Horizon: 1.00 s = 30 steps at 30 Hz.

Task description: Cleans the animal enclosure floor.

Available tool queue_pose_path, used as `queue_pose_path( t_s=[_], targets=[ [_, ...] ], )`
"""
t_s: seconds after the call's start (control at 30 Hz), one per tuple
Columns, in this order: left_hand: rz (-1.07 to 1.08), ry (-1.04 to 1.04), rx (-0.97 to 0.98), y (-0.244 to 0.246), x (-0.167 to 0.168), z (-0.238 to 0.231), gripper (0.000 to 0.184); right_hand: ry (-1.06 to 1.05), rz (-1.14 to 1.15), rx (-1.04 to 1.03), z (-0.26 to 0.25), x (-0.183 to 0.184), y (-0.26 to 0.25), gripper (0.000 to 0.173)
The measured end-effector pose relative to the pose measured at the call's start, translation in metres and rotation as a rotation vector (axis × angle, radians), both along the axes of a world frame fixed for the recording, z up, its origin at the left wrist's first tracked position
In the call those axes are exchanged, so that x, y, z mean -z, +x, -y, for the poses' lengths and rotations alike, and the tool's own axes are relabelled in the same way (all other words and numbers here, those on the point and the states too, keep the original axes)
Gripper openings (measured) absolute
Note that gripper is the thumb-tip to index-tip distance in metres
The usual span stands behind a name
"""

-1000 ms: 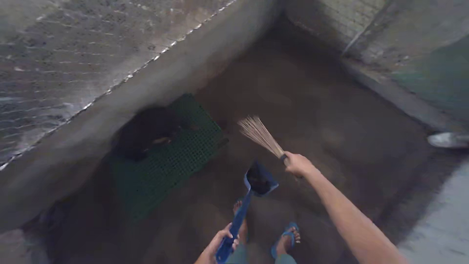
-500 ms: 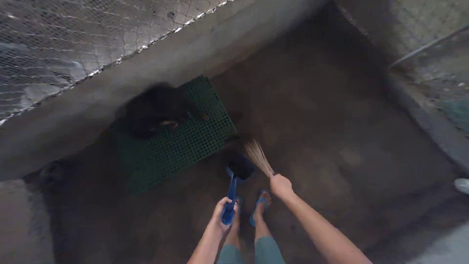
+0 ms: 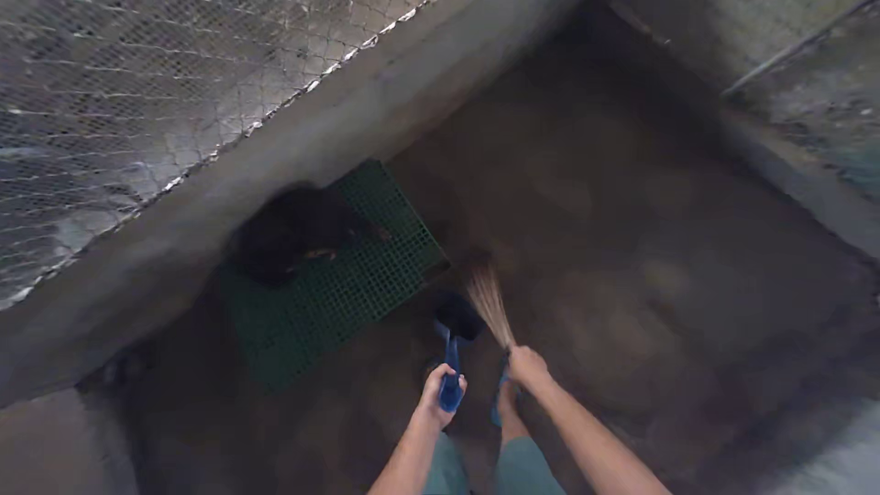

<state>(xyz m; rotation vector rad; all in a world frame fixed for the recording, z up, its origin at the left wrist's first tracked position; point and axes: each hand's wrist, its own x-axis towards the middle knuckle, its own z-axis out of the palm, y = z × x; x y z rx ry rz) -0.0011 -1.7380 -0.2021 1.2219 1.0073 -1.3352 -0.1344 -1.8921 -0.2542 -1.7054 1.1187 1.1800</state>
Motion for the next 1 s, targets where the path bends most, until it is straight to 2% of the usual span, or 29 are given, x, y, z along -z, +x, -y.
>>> queue_pose_path(
  t_s=[0.1, 0.2, 0.3, 0.37, 0.43, 0.53, 0.6, 0.67, 0.77, 0.87, 0.93, 1.0],
  targets=[
    [-0.024, -0.016, -0.007, 0.001, -0.001, -0.006, 0.010, 0.053, -0.024, -0.102, -0.031, -0.028, -0.019, 0.068],
    [-0.060, -0.046, -0.014, 0.009, -0.001, -0.025, 0.011, 0.001, -0.060, -0.058, -0.010, -0.095, -0.022, 0.052],
    [-0.114, -0.070, -0.002, 0.029, -0.004, -0.057, 0.013, -0.042, -0.105, 0.049, 0.015, -0.147, -0.011, 0.051],
    [-0.125, -0.093, 0.062, 0.047, -0.005, -0.069, 0.013, -0.096, -0.079, 0.179, 0.017, -0.137, 0.001, 0.053],
    [-0.122, -0.087, 0.144, 0.056, -0.007, -0.076, 0.013, -0.137, -0.027, 0.336, -0.005, -0.093, 0.013, 0.056],
    [-0.126, -0.080, 0.300, 0.061, -0.007, -0.077, 0.013, -0.112, -0.037, 0.481, -0.076, -0.038, 0.028, 0.063],
    [-0.153, -0.089, 0.421, 0.061, -0.007, -0.077, 0.013, 0.018, -0.037, 0.515, -0.129, -0.035, 0.027, 0.057],
    [-0.161, -0.076, 0.570, 0.058, -0.012, -0.078, 0.013, 0.109, -0.007, 0.573, -0.178, -0.038, 0.007, 0.060],
    [-0.150, -0.086, 0.843, 0.052, -0.015, -0.088, 0.015, 0.162, 0.097, 0.866, -0.241, -0.050, -0.068, 0.069],
    [-0.106, -0.174, 1.113, 0.058, -0.022, -0.106, 0.020, 0.110, 0.171, 1.093, -0.335, -0.070, -0.170, 0.077],
    [-0.078, -0.212, 1.339, 0.057, -0.030, -0.108, 0.033, 0.031, 0.146, 1.205, -0.414, -0.085, -0.225, 0.081],
    [-0.063, -0.218, 1.606, 0.043, -0.038, -0.107, 0.049, -0.066, 0.097, 1.411, -0.501, -0.090, -0.261, 0.084]
  ],
)
